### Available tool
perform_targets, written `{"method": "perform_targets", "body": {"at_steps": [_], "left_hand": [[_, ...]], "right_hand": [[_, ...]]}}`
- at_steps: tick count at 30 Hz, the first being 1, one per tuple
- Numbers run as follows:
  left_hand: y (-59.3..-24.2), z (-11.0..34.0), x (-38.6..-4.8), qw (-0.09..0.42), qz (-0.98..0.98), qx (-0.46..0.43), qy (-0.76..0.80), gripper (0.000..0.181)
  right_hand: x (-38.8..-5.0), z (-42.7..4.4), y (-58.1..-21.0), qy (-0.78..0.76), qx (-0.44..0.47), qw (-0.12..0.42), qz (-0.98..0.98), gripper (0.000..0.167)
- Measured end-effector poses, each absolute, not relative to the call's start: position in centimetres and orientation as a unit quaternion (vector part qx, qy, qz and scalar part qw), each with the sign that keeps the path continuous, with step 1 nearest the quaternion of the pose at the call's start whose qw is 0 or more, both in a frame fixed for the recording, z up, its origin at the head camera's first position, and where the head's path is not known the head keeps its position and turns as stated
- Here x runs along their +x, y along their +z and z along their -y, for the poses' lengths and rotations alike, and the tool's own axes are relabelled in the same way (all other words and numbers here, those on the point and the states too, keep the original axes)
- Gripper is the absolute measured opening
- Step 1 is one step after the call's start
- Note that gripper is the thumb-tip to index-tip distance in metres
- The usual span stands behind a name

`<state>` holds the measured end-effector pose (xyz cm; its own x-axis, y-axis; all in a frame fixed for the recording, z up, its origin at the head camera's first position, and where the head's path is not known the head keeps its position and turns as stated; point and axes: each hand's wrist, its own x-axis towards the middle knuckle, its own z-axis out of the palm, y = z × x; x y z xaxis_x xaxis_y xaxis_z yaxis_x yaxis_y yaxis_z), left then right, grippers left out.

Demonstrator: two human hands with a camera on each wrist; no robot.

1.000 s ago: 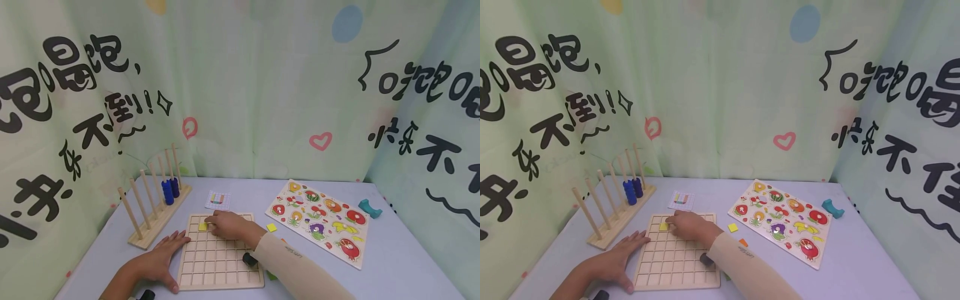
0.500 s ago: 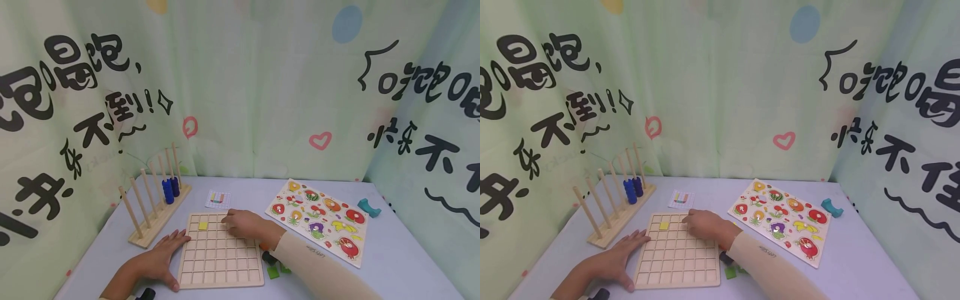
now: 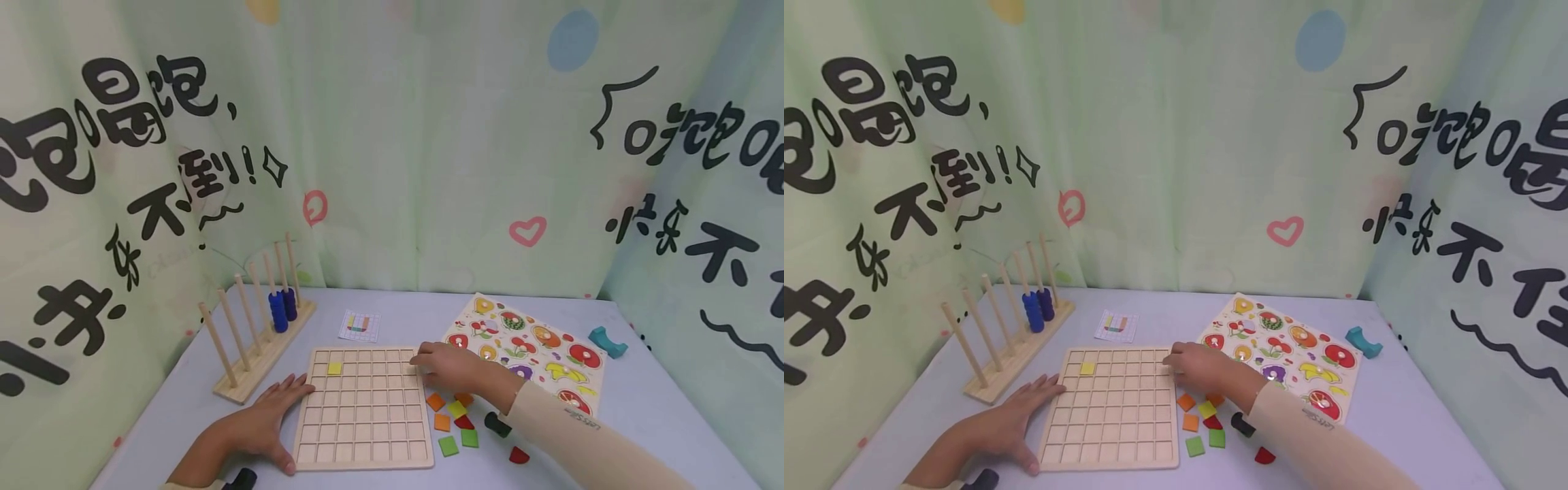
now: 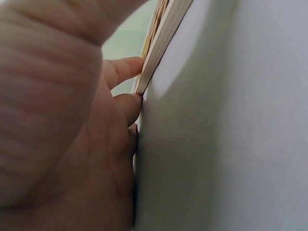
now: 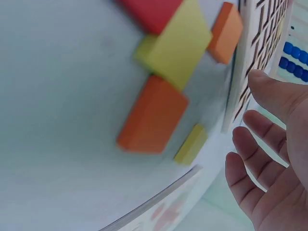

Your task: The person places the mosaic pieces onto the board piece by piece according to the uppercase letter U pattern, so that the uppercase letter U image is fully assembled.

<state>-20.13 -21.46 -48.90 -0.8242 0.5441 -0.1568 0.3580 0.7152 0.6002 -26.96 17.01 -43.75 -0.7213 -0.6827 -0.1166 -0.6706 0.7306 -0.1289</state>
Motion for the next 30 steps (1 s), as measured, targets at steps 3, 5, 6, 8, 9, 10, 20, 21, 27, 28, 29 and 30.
{"method": "perform_targets", "body": {"at_steps": [3,5,6,8,9,10,20,21,27,28,29,30], "left_hand": [[-49.0,21.5,-20.2,0.163,-0.913,0.246,0.283,0.128],[-49.2,21.5,-20.2,0.161,-0.914,0.246,0.281,0.128],[-49.2,21.6,-20.3,0.159,-0.914,0.248,0.279,0.128],[-49.4,21.7,-20.4,0.155,-0.914,0.251,0.279,0.129],[-49.4,21.7,-20.4,0.154,-0.914,0.252,0.278,0.129],[-49.5,21.8,-20.4,0.153,-0.915,0.253,0.276,0.129],[-49.2,21.7,-20.1,0.166,-0.913,0.264,0.264,0.131],[-49.1,21.7,-20.1,0.168,-0.913,0.264,0.262,0.132],[-49.1,21.7,-20.1,0.165,-0.91,0.273,0.263,0.132],[-49.0,21.7,-20.1,0.163,-0.909,0.276,0.265,0.131],[-49.1,21.7,-20.2,0.162,-0.909,0.279,0.265,0.132],[-49.0,21.7,-20.2,0.162,-0.908,0.28,0.267,0.132]], "right_hand": [[-26.9,-18.2,-44.1,-0.037,-0.342,0.081,-0.935,0.041],[-26.9,-18.8,-44.2,-0.033,-0.328,0.081,-0.941,0.041],[-26.9,-19.0,-44.3,-0.033,-0.321,0.081,-0.943,0.042],[-27.0,-19.4,-44.4,-0.028,-0.31,0.079,-0.947,0.042],[-27.1,-19.5,-44.5,-0.026,-0.305,0.077,-0.949,0.043],[-27.1,-19.7,-44.5,-0.023,-0.301,0.077,-0.95,0.043],[-27.2,-21.3,-45.1,-0.002,-0.297,0.073,-0.952,0.039],[-27.2,-21.4,-45.2,-0.004,-0.302,0.073,-0.951,0.038],[-27.2,-21.8,-45.3,-0.018,-0.314,0.067,-0.947,0.037],[-27.3,-21.8,-45.3,-0.021,-0.312,0.067,-0.948,0.037],[-27.3,-21.8,-45.4,-0.022,-0.31,0.066,-0.948,0.038],[-27.3,-21.8,-45.4,-0.024,-0.31,0.066,-0.948,0.038]]}}
